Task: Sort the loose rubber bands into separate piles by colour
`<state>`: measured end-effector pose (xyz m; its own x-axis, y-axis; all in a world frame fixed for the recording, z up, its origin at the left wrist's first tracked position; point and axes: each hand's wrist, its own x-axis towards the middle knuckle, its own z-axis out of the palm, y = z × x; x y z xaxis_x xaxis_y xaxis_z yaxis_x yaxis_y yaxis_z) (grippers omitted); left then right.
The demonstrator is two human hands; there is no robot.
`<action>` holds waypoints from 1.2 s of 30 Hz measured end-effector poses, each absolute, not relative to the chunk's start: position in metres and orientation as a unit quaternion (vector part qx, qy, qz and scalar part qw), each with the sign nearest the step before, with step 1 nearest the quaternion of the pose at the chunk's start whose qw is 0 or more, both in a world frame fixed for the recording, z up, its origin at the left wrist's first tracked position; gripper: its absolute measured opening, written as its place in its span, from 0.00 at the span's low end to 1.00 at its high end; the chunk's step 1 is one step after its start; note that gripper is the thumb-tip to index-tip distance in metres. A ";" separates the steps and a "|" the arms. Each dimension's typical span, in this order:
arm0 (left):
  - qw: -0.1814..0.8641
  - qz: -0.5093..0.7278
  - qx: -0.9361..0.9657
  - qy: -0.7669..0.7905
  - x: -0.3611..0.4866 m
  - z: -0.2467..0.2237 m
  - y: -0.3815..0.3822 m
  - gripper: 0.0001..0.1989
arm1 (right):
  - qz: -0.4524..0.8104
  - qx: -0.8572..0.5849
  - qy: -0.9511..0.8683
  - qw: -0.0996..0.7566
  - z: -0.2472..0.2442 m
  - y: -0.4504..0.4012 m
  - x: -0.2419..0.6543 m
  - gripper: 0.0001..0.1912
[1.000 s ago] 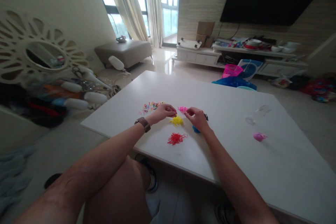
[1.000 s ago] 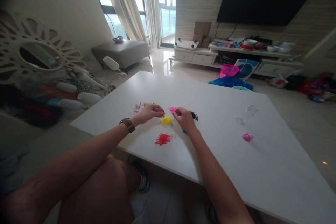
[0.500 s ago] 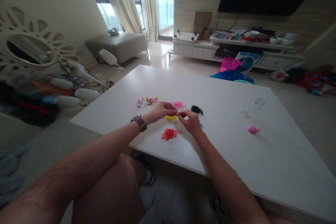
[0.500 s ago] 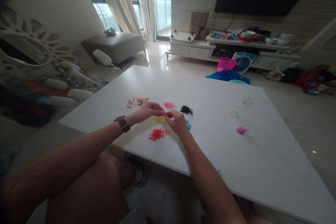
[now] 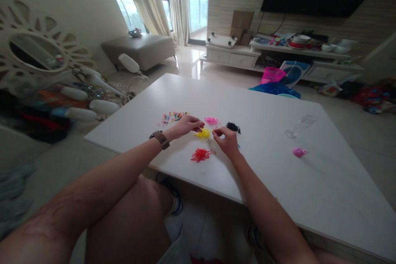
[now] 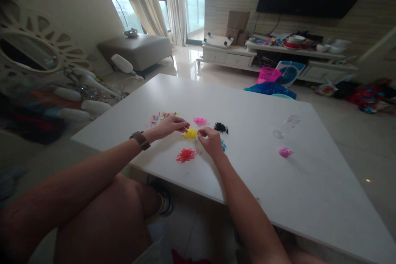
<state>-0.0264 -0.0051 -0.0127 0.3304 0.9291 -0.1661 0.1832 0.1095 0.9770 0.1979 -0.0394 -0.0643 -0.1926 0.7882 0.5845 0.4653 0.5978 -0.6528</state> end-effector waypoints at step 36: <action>0.542 0.288 0.657 0.438 -0.024 -0.010 -0.016 0.13 | 0.164 -0.369 -0.806 0.433 -0.061 -0.036 0.184 0.05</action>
<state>-0.0238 -0.0159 -0.0102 0.4506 0.8874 -0.0971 0.2641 -0.0286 0.9641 0.1837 -0.0365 -0.0606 -0.3539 0.7362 0.5768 0.4525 0.6746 -0.5833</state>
